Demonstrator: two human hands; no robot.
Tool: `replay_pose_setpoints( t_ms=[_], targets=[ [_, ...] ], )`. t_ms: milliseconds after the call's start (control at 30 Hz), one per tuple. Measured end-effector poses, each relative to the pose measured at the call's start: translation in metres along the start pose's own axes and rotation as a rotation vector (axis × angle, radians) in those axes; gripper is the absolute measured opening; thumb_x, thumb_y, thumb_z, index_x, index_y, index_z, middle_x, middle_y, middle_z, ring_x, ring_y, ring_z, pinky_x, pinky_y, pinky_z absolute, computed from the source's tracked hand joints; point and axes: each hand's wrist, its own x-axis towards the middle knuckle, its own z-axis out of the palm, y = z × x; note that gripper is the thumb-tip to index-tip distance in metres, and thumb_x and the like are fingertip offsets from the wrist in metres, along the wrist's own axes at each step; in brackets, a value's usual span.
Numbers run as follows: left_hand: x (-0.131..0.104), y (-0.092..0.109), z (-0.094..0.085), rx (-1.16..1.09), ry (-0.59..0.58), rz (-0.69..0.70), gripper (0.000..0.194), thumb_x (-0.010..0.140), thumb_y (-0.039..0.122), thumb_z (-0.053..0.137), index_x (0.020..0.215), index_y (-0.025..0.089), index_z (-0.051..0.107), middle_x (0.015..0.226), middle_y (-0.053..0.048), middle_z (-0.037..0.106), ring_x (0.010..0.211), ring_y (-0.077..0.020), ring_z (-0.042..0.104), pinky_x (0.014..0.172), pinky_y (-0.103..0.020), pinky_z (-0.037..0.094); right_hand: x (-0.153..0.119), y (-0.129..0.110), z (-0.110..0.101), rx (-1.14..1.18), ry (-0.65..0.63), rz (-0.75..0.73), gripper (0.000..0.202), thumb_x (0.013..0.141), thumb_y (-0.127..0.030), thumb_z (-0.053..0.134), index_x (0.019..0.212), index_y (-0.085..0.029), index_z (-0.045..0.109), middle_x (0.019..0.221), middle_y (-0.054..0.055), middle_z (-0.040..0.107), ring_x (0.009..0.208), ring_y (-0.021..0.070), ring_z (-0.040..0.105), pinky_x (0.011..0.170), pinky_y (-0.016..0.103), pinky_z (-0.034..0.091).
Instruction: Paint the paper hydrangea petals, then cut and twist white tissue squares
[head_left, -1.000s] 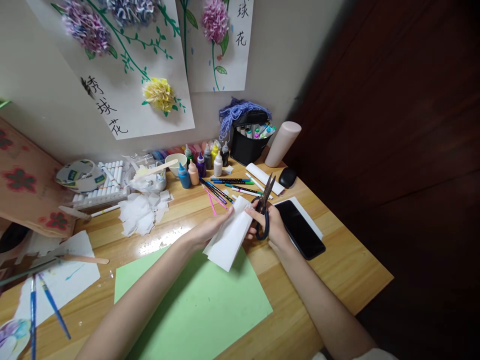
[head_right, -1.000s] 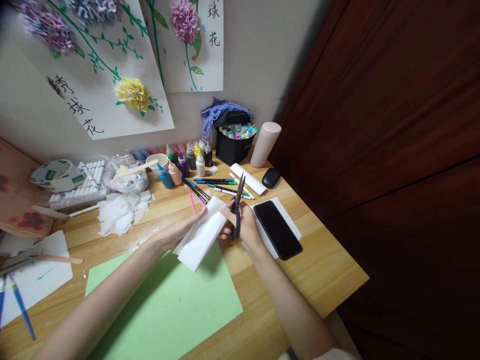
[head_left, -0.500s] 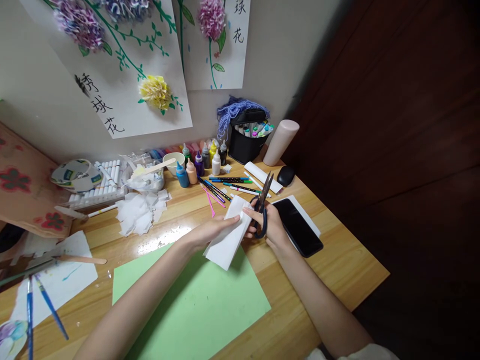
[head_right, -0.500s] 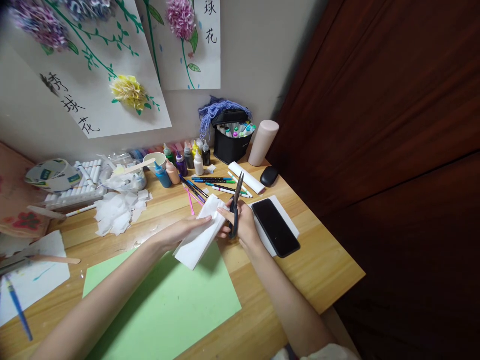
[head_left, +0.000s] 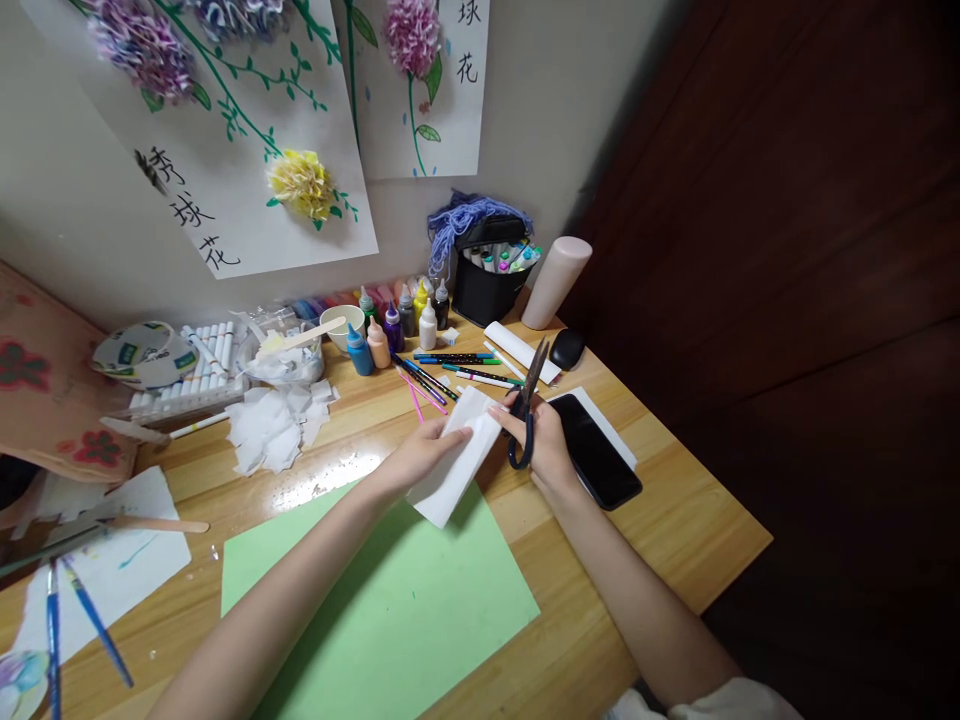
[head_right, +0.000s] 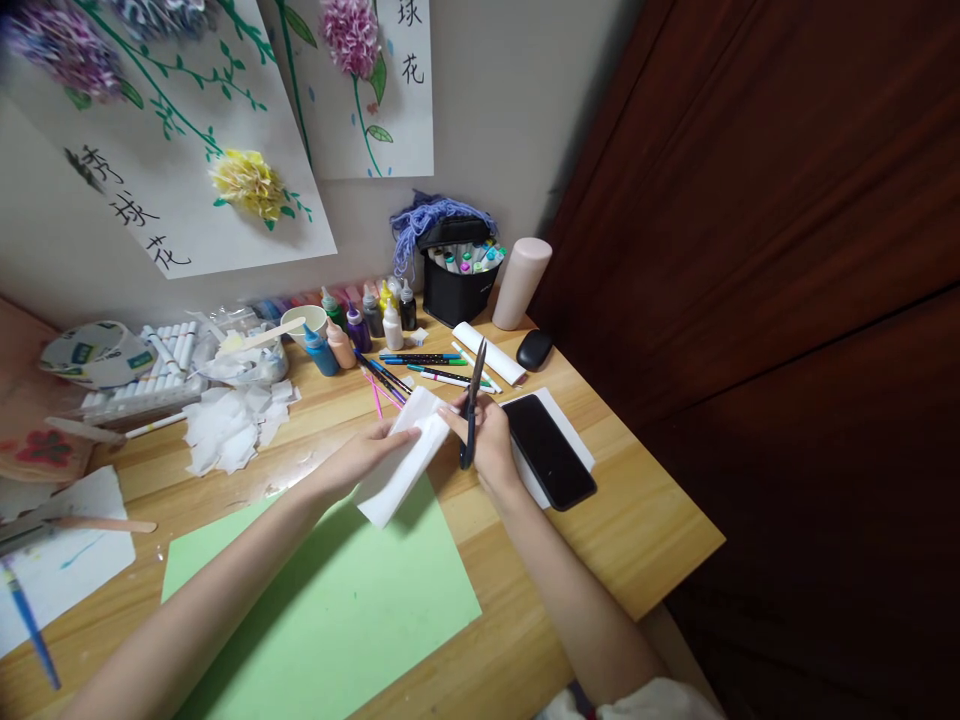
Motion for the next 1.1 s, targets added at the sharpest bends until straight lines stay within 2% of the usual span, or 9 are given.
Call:
replay_pose_setpoints(
  t_ms=[133, 433, 567, 633, 767, 867, 1000, 1100],
  targets=[
    [-0.001, 0.003, 0.004, 0.153, 0.097, 0.137, 0.03, 0.073, 0.041, 0.064, 0.086, 0.013, 0.064, 0.059, 0.001, 0.059, 0.056, -0.0121, 0.048, 0.054, -0.021, 0.035, -0.002, 0.001, 0.001, -0.04, -0.006, -0.027, 0.039, 0.056, -0.04, 0.078, 0.077, -0.019, 0.054, 0.069, -0.002, 0.058, 0.063, 0.0126, 0.054, 0.058, 0.024, 0.041],
    [0.002, 0.0, 0.006, 0.199, 0.151, 0.178, 0.035, 0.078, 0.048, 0.055, 0.074, 0.013, 0.061, 0.058, 0.001, 0.054, 0.052, -0.0106, 0.042, 0.05, -0.021, 0.031, -0.004, 0.002, 0.004, -0.023, -0.02, -0.024, 0.037, 0.056, -0.036, 0.079, 0.077, -0.019, 0.054, 0.07, -0.001, 0.06, 0.069, 0.015, 0.057, 0.062, 0.026, 0.043],
    [0.005, -0.003, 0.005, 0.171, 0.14, 0.224, 0.035, 0.079, 0.047, 0.054, 0.081, 0.013, 0.062, 0.062, 0.0, 0.058, 0.056, -0.0121, 0.046, 0.055, -0.021, 0.035, -0.004, 0.001, 0.006, 0.026, -0.003, -0.053, 0.034, 0.057, -0.032, 0.078, 0.076, -0.019, 0.053, 0.076, 0.0, 0.062, 0.071, 0.0144, 0.058, 0.066, 0.027, 0.045],
    [0.006, -0.004, 0.005, 0.188, 0.177, 0.292, 0.037, 0.08, 0.047, 0.052, 0.086, 0.013, 0.063, 0.066, -0.002, 0.06, 0.062, -0.0143, 0.049, 0.058, -0.022, 0.037, -0.004, 0.0, 0.007, 0.075, 0.005, -0.057, 0.035, 0.057, -0.03, 0.078, 0.078, -0.02, 0.052, 0.081, 0.0, 0.062, 0.071, 0.0132, 0.058, 0.067, 0.026, 0.045],
    [0.007, -0.007, 0.006, 0.274, 0.284, 0.434, 0.036, 0.085, 0.045, 0.045, 0.09, 0.014, 0.062, 0.077, -0.003, 0.063, 0.074, -0.0178, 0.053, 0.066, -0.025, 0.039, -0.006, -0.002, 0.01, 0.103, -0.016, 0.063, 0.037, 0.055, -0.03, 0.079, 0.079, -0.019, 0.052, 0.072, -0.003, 0.057, 0.064, 0.0112, 0.054, 0.064, 0.025, 0.045],
    [0.007, -0.009, 0.007, 0.357, 0.315, 0.47, 0.034, 0.087, 0.042, 0.041, 0.088, 0.015, 0.061, 0.079, -0.003, 0.063, 0.076, -0.0185, 0.053, 0.069, -0.026, 0.039, -0.01, -0.004, 0.012, 0.076, -0.044, 0.085, 0.035, 0.056, -0.031, 0.078, 0.074, -0.018, 0.052, 0.068, -0.005, 0.053, 0.061, 0.0099, 0.051, 0.061, 0.023, 0.043],
    [0.008, -0.01, 0.004, 0.435, 0.322, 0.511, 0.033, 0.088, 0.042, 0.039, 0.086, 0.016, 0.06, 0.078, -0.002, 0.062, 0.074, -0.0179, 0.053, 0.068, -0.025, 0.038, -0.009, -0.006, 0.01, 0.022, -0.002, 0.018, 0.033, 0.06, -0.034, 0.076, 0.075, -0.019, 0.05, 0.066, -0.005, 0.052, 0.057, 0.0095, 0.05, 0.058, 0.022, 0.042],
    [0.01, -0.008, -0.004, 0.441, 0.418, 0.524, 0.033, 0.088, 0.042, 0.039, 0.08, 0.016, 0.057, 0.073, -0.001, 0.06, 0.07, -0.0174, 0.052, 0.064, -0.024, 0.037, -0.006, -0.003, 0.005, -0.169, -0.029, 0.011, 0.027, 0.068, -0.037, 0.068, 0.078, -0.02, 0.049, 0.068, -0.002, 0.057, 0.058, 0.0129, 0.054, 0.057, 0.025, 0.044]
  ],
)
